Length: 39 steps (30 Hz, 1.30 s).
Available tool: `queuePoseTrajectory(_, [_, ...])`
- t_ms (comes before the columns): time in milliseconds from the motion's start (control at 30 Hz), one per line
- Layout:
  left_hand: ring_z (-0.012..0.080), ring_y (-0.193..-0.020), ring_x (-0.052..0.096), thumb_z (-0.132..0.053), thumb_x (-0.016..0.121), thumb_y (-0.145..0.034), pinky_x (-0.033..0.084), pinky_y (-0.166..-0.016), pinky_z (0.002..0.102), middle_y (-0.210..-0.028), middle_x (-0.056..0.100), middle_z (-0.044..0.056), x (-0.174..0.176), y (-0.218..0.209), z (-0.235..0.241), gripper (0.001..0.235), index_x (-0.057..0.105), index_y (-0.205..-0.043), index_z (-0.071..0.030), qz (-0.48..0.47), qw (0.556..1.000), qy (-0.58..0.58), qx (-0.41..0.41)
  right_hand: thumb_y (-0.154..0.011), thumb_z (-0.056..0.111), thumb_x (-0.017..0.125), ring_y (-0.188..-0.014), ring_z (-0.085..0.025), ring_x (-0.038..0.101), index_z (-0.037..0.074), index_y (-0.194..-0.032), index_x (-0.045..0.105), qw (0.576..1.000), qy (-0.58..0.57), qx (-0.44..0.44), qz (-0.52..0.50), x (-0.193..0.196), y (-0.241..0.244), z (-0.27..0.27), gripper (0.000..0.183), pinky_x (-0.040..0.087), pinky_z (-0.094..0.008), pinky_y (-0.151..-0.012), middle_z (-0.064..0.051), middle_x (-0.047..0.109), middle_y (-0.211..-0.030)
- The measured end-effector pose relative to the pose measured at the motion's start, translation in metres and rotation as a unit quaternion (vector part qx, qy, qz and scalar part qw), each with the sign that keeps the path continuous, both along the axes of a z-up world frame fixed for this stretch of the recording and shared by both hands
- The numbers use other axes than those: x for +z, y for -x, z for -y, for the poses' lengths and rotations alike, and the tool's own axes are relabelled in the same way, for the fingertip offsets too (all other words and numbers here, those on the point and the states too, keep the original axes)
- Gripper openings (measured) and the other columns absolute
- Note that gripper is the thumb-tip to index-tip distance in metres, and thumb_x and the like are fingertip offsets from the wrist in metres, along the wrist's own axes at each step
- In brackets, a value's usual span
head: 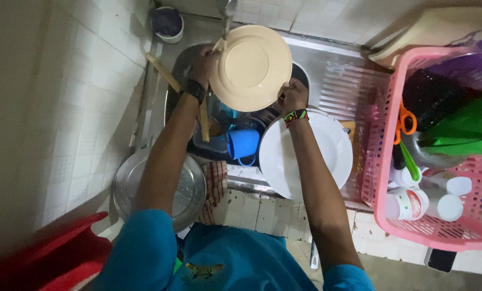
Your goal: Washing dishes in a sink and placing them in a drying rack
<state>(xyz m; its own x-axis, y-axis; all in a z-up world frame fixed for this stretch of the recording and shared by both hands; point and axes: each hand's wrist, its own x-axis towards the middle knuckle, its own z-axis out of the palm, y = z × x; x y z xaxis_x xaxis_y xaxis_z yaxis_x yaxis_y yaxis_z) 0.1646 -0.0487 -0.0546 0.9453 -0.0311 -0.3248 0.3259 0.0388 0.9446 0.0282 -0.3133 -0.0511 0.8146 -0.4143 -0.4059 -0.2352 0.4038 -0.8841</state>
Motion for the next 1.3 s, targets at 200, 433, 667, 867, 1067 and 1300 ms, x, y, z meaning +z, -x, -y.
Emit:
queuePoseTrajectory(200, [0.0313,-0.119,0.066,-0.051,0.052,-0.098,0.048,-0.099,0.043,-0.128,0.073,0.009,0.025,0.032,-0.065,0.048,0.075,-0.122,-0.016,0.297,0.902,-0.307,-0.068,-0.081,-0.011,0.048,-0.051,-0.020,0.048,0.011,-0.060,0.055,0.997,0.047,0.047,-0.044,0.008,-0.015,-0.030,0.032,0.030,-0.031,-0.040,-0.006,0.049,-0.056])
queuePoseTrajectory(433, [0.0330,-0.093,0.038,-0.068,0.046,-0.084,0.035,-0.076,0.047,-0.108,0.040,0.014,0.040,0.073,-0.109,0.066,0.045,-0.115,-0.010,0.129,0.966,-0.146,-0.168,-0.095,0.027,0.055,-0.077,-0.037,0.071,0.013,-0.111,0.066,0.810,0.515,0.180,0.216,0.021,-0.004,-0.070,0.025,0.047,-0.047,-0.061,-0.013,0.074,-0.088])
queuePoseTrajectory(667, [0.0232,-0.084,0.067,-0.086,0.048,-0.078,0.059,-0.068,0.035,-0.098,0.065,0.008,0.022,0.054,-0.099,0.087,0.065,-0.113,-0.008,-0.214,0.958,0.192,0.016,-0.104,0.011,0.056,-0.080,-0.053,0.067,0.014,-0.115,0.057,0.766,0.551,0.261,0.204,0.095,0.034,-0.075,0.011,0.055,-0.055,-0.062,-0.024,0.070,-0.085])
queuePoseTrajectory(867, [0.0092,-0.088,0.059,-0.017,0.072,-0.100,0.052,-0.074,0.032,-0.099,0.071,0.001,0.064,0.063,-0.095,0.009,0.069,-0.100,-0.009,0.282,0.932,-0.118,-0.197,-0.072,-0.010,0.053,-0.111,-0.040,0.064,0.004,-0.115,0.066,0.674,0.582,0.249,0.380,0.120,0.052,-0.055,0.048,0.055,-0.050,-0.094,-0.019,0.069,-0.117])
queuePoseTrajectory(1067, [0.0358,-0.124,0.061,-0.005,0.075,-0.076,0.057,-0.095,0.048,-0.137,0.063,0.012,0.069,0.065,-0.069,0.062,0.062,-0.135,-0.016,0.058,0.957,0.264,-0.109,-0.095,0.012,0.063,-0.131,-0.045,0.053,0.009,-0.107,0.074,0.744,0.567,0.153,0.319,0.089,0.048,-0.035,0.017,0.046,-0.058,-0.102,-0.022,0.059,-0.139])
queuePoseTrajectory(1300, [0.0329,-0.117,0.065,-0.048,0.090,-0.078,0.058,-0.091,0.048,-0.130,0.066,0.016,0.086,0.069,-0.042,0.079,0.057,-0.134,-0.002,0.229,0.939,0.220,-0.132,-0.081,0.005,0.075,-0.086,-0.013,0.067,0.018,-0.117,0.073,0.920,0.342,0.121,0.151,0.052,0.045,-0.027,0.038,0.055,-0.027,-0.071,0.000,0.072,-0.109])
